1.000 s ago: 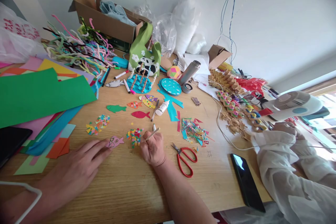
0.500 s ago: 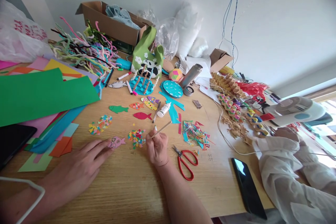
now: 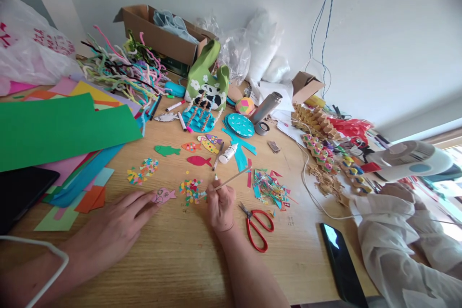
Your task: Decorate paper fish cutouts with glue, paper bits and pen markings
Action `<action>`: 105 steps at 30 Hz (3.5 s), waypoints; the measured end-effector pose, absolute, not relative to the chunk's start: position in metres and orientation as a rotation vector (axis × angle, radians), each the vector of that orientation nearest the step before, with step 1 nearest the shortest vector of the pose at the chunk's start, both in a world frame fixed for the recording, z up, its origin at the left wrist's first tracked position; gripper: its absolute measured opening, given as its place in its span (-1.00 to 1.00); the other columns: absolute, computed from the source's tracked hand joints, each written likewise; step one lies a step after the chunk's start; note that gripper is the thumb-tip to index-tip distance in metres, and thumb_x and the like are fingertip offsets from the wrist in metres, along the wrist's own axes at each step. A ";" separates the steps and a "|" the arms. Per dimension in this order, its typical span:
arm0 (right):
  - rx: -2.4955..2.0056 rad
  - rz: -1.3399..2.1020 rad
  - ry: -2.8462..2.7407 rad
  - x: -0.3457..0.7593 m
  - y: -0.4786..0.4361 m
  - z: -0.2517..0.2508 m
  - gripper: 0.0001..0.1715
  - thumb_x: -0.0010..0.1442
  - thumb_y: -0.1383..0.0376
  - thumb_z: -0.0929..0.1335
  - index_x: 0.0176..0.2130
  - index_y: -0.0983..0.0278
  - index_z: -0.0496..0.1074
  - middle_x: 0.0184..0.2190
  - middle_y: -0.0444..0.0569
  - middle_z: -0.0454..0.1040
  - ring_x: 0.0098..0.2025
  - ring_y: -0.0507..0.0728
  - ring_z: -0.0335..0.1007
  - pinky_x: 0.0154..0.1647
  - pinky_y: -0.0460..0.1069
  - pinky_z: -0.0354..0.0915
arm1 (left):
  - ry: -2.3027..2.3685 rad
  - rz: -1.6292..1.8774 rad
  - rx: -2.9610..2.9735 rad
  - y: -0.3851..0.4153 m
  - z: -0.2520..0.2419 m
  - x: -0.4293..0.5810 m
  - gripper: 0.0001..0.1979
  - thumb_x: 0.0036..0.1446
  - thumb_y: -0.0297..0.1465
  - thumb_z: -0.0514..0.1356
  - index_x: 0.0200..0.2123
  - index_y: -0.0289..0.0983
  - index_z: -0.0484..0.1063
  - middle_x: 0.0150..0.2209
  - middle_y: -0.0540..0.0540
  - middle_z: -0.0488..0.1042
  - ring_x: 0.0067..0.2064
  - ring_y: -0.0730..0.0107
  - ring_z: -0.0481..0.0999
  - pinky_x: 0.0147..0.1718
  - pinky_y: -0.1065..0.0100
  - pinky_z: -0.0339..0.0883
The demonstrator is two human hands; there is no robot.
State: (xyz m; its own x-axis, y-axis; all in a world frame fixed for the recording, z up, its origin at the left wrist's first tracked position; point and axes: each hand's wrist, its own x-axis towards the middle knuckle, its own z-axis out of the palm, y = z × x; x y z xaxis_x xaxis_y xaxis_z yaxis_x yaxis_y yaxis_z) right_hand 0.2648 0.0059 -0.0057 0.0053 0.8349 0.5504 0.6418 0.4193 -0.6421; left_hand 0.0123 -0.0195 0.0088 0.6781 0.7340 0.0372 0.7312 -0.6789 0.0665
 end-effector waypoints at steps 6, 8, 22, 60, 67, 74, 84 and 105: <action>-1.281 0.488 -1.441 0.260 0.010 0.001 -0.58 0.34 0.26 0.22 -0.56 0.21 0.24 -0.70 -0.21 0.25 -0.70 -0.01 0.15 -0.65 -0.09 0.08 | 1.240 0.057 2.799 -0.018 0.008 0.013 -0.38 0.10 -0.70 0.00 0.21 -0.26 0.37 0.18 -0.19 0.44 0.17 0.14 0.41 0.12 0.11 0.35; -1.265 0.540 -1.435 0.255 0.012 0.005 -0.57 0.35 0.25 0.22 -0.56 0.22 0.25 -0.68 -0.21 0.27 -0.69 -0.02 0.18 -0.66 -0.11 0.09 | 1.228 0.044 2.801 -0.018 0.008 0.013 -0.39 0.10 -0.69 0.00 0.20 -0.26 0.37 0.18 -0.19 0.44 0.17 0.14 0.42 0.11 0.11 0.36; -1.061 0.525 -2.013 0.211 0.014 0.024 -0.73 0.37 0.40 0.19 -0.39 0.22 0.26 -0.55 -0.13 0.37 -0.54 0.01 0.30 -0.46 -0.09 0.18 | 1.221 0.122 2.827 -0.019 0.009 0.014 -0.51 0.16 -0.66 0.05 0.15 -0.35 0.40 0.11 -0.26 0.48 0.09 0.09 0.47 0.03 0.10 0.41; -1.296 0.161 -1.786 0.264 -0.017 0.000 -0.66 0.36 0.37 0.21 -0.47 0.21 0.28 -0.64 -0.16 0.33 -0.64 0.01 0.26 -0.55 -0.08 0.15 | 1.194 0.313 2.967 -0.019 0.000 0.007 -0.44 0.09 -0.69 -0.03 0.10 -0.31 0.47 0.07 -0.22 0.53 0.04 0.09 0.47 -0.01 0.09 0.42; -1.342 0.135 -1.732 0.268 -0.019 -0.003 -0.65 0.35 0.36 0.21 -0.48 0.21 0.29 -0.66 -0.16 0.33 -0.65 0.01 0.24 -0.56 -0.07 0.14 | 1.187 0.288 2.973 -0.018 -0.002 0.006 -0.44 0.08 -0.70 -0.03 0.09 -0.31 0.48 0.08 -0.21 0.53 0.05 0.10 0.48 0.00 0.11 0.43; -1.290 0.249 -1.671 0.252 -0.016 0.011 -0.67 0.35 0.36 0.23 -0.46 0.21 0.31 -0.66 -0.17 0.36 -0.64 0.01 0.27 -0.54 -0.07 0.18 | 1.240 0.154 2.919 -0.019 0.006 0.011 -0.44 0.10 -0.69 -0.01 0.12 -0.26 0.44 0.11 -0.17 0.51 0.09 0.15 0.48 0.05 0.15 0.42; -1.125 0.360 -1.779 0.212 0.004 0.021 -0.61 0.39 0.34 0.19 -0.49 0.21 0.29 -0.63 -0.14 0.33 -0.62 0.01 0.28 -0.56 -0.08 0.18 | 1.213 0.109 2.836 -0.018 0.011 0.013 -0.49 0.15 -0.66 -0.02 0.13 -0.28 0.41 0.12 -0.21 0.49 0.10 0.16 0.48 0.04 0.13 0.41; -1.691 0.749 -1.290 0.267 0.001 0.010 -0.49 0.31 -0.04 0.21 -0.53 0.21 0.25 -0.74 -0.17 0.32 -0.70 0.02 0.19 -0.68 -0.10 0.09 | 1.203 0.320 2.986 -0.018 0.000 0.008 -0.45 0.08 -0.69 -0.05 0.05 -0.32 0.52 0.02 -0.20 0.56 0.00 0.10 0.50 -0.04 0.11 0.44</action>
